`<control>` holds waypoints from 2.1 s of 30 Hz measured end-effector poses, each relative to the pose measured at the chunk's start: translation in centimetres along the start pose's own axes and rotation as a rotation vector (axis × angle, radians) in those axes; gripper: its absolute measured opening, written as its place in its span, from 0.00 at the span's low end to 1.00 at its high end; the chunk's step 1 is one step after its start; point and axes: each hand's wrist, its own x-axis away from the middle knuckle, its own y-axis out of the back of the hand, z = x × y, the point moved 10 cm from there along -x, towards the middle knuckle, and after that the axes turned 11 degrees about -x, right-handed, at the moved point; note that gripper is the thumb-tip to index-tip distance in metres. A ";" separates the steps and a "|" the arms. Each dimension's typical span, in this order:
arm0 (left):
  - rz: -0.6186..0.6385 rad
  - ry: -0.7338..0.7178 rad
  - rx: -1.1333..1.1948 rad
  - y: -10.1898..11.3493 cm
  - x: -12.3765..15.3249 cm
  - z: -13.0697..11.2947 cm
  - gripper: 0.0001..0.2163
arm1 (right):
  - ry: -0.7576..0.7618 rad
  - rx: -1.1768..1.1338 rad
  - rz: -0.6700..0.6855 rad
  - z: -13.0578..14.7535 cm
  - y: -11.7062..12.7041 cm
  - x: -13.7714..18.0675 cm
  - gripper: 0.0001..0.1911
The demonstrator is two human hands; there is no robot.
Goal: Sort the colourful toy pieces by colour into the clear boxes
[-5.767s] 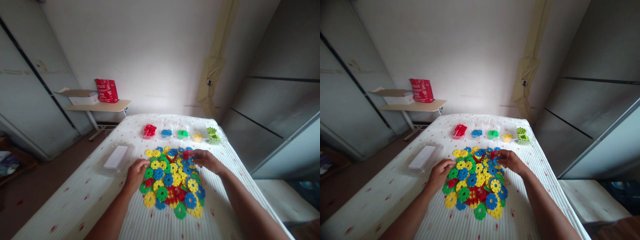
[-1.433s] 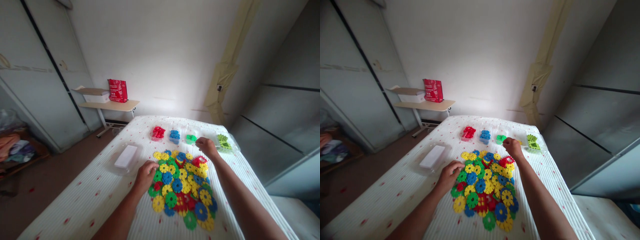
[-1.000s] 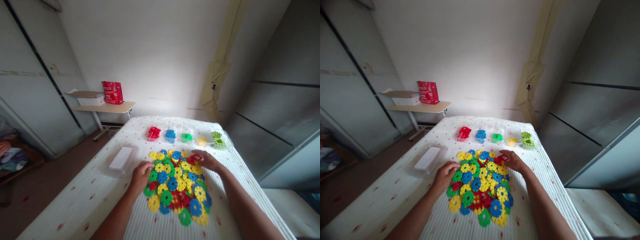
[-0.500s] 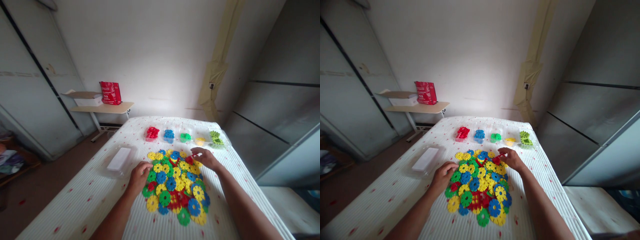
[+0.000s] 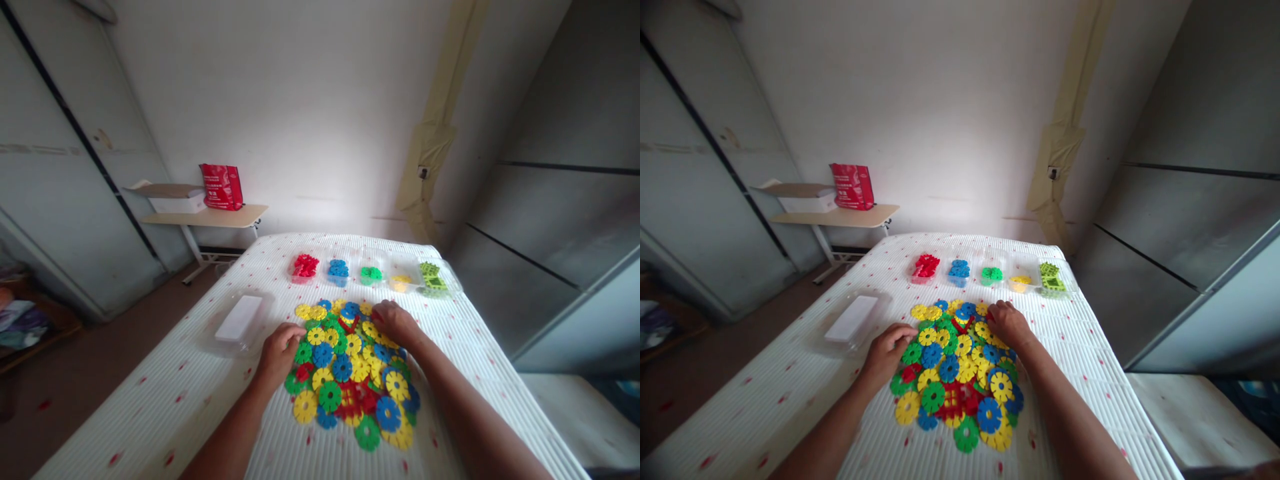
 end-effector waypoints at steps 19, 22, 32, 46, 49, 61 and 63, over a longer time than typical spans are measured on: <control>-0.010 -0.018 -0.039 0.1 0.0 -0.1 0.09 | 0.308 -0.553 -0.065 10.1 3.4 1.3 0.14; -0.004 -0.012 -0.036 0.2 0.0 -0.3 0.10 | 0.233 -0.642 -0.141 8.8 4.1 0.9 0.16; 0.064 -0.149 -0.073 -0.1 0.7 -3.2 0.13 | -0.129 -0.409 -0.398 -3.4 6.4 1.7 0.17; 0.041 -0.130 -0.232 -0.5 0.2 -3.7 0.15 | -0.182 -0.358 -0.299 -4.2 2.3 1.5 0.18; 0.132 -0.148 -0.303 -1.4 -1.3 -4.7 0.16 | -0.174 -0.359 -0.305 -4.3 2.1 1.5 0.19; 0.418 -0.056 -0.695 -5.9 -4.4 -5.2 0.08 | -0.157 -0.386 -0.320 -4.5 1.7 1.5 0.17; 0.419 -0.046 -0.699 -6.0 -4.4 -5.0 0.09 | -0.156 -0.383 -0.317 -4.5 1.6 1.5 0.17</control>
